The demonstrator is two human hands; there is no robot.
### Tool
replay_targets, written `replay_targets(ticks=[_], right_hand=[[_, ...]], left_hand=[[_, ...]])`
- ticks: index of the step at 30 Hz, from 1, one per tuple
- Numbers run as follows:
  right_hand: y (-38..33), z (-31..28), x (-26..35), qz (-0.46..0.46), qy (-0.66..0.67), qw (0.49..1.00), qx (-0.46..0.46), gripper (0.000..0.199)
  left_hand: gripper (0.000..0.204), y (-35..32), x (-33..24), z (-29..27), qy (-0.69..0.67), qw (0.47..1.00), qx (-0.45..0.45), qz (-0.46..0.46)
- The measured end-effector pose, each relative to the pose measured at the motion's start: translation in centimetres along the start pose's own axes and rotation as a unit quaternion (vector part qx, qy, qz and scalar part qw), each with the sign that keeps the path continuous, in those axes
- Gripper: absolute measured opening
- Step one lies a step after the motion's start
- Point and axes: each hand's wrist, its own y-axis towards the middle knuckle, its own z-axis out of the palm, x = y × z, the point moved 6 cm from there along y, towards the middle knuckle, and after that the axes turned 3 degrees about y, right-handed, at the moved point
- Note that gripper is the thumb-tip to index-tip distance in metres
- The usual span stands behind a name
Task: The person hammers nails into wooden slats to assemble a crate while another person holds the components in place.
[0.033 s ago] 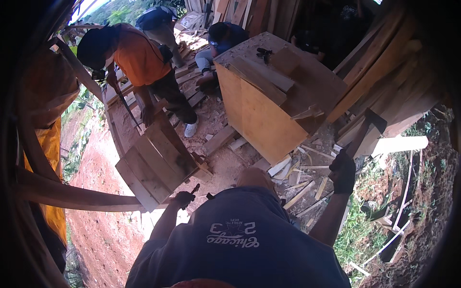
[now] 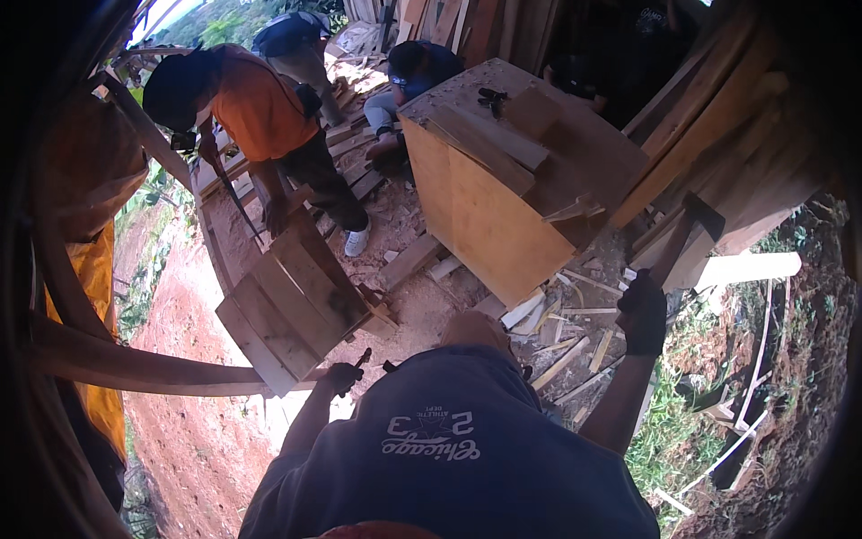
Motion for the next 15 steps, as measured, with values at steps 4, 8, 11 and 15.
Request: replay_targets(ticks=[4,8,11,15], right_hand=[[6.6,-1.0,1.3,-0.090,0.141,0.977,0.130,0.010],[13.4,1.4,3.4,-0.059,0.038,0.990,0.120,0.016],[21.4,-0.1,4.8,-0.060,-0.067,0.981,0.172,0.022],[27.5,4.4,8.2,-0.398,-0.535,0.712,0.220,0.027]], left_hand=[[0.037,-3.9,3.3,3.9,0.012,0.993,0.052,-0.102],[0.029,-3.7,13.6,10.9,-0.169,0.954,0.123,-0.215],[0.027,-5.0,15.5,13.7,-0.208,0.941,0.132,-0.234],[0.032,-6.8,20.1,16.8,-0.345,0.879,0.179,-0.274]])
